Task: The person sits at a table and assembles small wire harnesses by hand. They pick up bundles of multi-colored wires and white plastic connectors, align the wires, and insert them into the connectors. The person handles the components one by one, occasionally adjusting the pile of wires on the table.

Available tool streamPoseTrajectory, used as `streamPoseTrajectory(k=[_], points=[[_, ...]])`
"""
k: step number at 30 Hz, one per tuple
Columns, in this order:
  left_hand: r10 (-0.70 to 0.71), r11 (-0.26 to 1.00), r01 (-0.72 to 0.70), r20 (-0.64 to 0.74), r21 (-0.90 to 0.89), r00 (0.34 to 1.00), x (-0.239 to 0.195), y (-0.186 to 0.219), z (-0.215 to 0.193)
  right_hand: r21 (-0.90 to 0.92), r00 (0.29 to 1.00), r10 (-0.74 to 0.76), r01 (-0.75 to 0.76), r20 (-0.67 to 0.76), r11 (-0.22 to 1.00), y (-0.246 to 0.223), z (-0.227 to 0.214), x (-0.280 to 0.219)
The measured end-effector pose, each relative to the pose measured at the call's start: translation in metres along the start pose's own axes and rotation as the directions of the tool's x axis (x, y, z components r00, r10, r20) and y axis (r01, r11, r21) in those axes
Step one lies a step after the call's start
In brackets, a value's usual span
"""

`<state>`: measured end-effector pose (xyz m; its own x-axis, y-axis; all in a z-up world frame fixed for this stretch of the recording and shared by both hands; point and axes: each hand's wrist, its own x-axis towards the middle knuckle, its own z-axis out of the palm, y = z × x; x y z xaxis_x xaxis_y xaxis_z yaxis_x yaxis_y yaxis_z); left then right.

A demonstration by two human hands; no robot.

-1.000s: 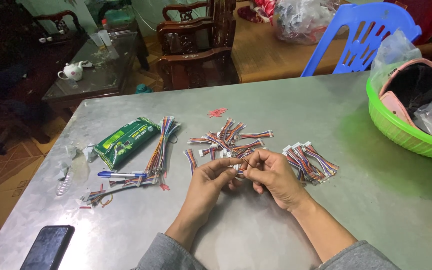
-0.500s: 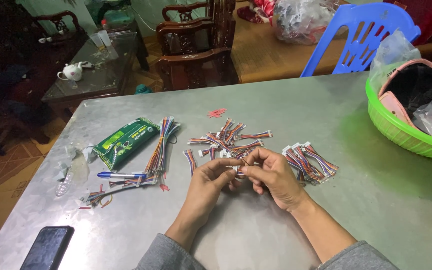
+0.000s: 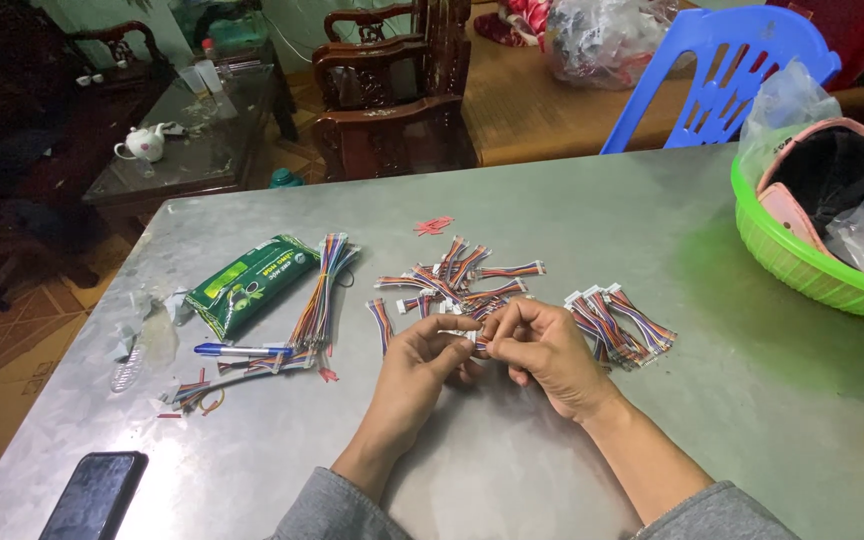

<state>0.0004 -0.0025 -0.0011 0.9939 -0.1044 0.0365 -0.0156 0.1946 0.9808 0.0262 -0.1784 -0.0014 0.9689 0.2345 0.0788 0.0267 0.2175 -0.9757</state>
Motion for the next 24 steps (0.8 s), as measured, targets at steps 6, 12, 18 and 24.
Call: streamPoseTrajectory(k=[6, 12, 18, 24], points=[[0.008, 1.000, -0.008, -0.004, 0.021, 1.000, 0.002, -0.004, -0.001, 0.024, 1.000, -0.007, 0.006, 0.025, 1.000, 0.007, -0.004, 0.003], [0.028, 0.999, -0.029, 0.006, 0.032, 1.000, 0.001, -0.001, 0.000, 0.009, 1.000, -0.005, 0.004, 0.019, 1.000, 0.003, 0.000, 0.001], [0.045, 0.997, -0.047, 0.030, 0.064, 0.999, 0.000, -0.001, 0.001, -0.009, 1.000, -0.017, 0.017, 0.009, 1.000, 0.005, 0.000, 0.001], [-0.007, 0.999, 0.007, 0.004, 0.053, 1.000, -0.004, 0.007, 0.005, -0.189, 0.996, -0.083, 0.079, -0.014, 0.979, -0.001, -0.002, -0.002]])
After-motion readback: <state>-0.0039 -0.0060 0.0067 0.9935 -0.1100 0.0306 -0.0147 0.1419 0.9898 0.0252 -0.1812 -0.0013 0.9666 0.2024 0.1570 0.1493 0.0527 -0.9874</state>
